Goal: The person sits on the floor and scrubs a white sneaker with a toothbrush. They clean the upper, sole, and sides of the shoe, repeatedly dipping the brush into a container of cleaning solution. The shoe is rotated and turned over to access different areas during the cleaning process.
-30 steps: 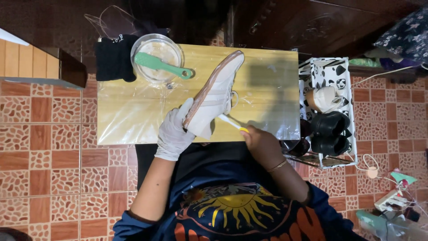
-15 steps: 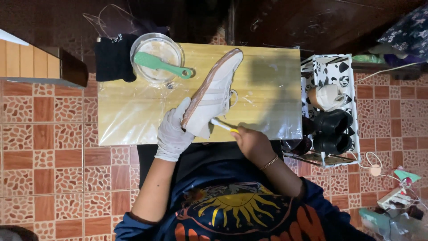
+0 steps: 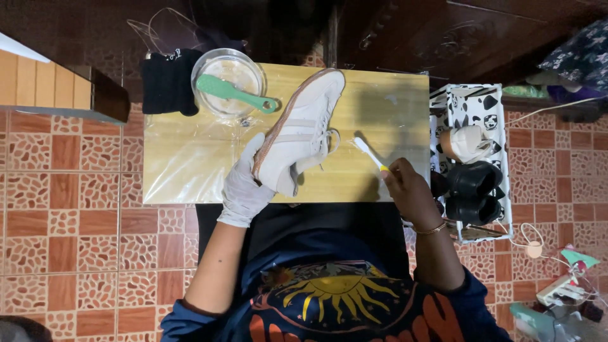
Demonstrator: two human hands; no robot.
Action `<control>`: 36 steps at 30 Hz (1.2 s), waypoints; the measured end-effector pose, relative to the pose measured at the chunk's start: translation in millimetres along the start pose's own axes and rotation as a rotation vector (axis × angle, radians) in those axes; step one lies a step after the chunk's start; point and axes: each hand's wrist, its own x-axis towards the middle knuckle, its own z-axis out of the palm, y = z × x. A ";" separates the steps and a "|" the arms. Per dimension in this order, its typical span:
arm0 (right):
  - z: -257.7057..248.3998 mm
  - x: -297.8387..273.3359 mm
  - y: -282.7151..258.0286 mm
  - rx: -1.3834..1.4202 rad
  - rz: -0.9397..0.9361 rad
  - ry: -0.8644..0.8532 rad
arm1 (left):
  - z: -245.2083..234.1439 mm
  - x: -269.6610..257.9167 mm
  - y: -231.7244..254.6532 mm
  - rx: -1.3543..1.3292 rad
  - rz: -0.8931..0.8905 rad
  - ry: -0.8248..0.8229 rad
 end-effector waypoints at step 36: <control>4.1 28.7 -98.7 0.345 -0.395 0.117 | -0.5 11.3 -48.1 -0.485 0.024 -0.180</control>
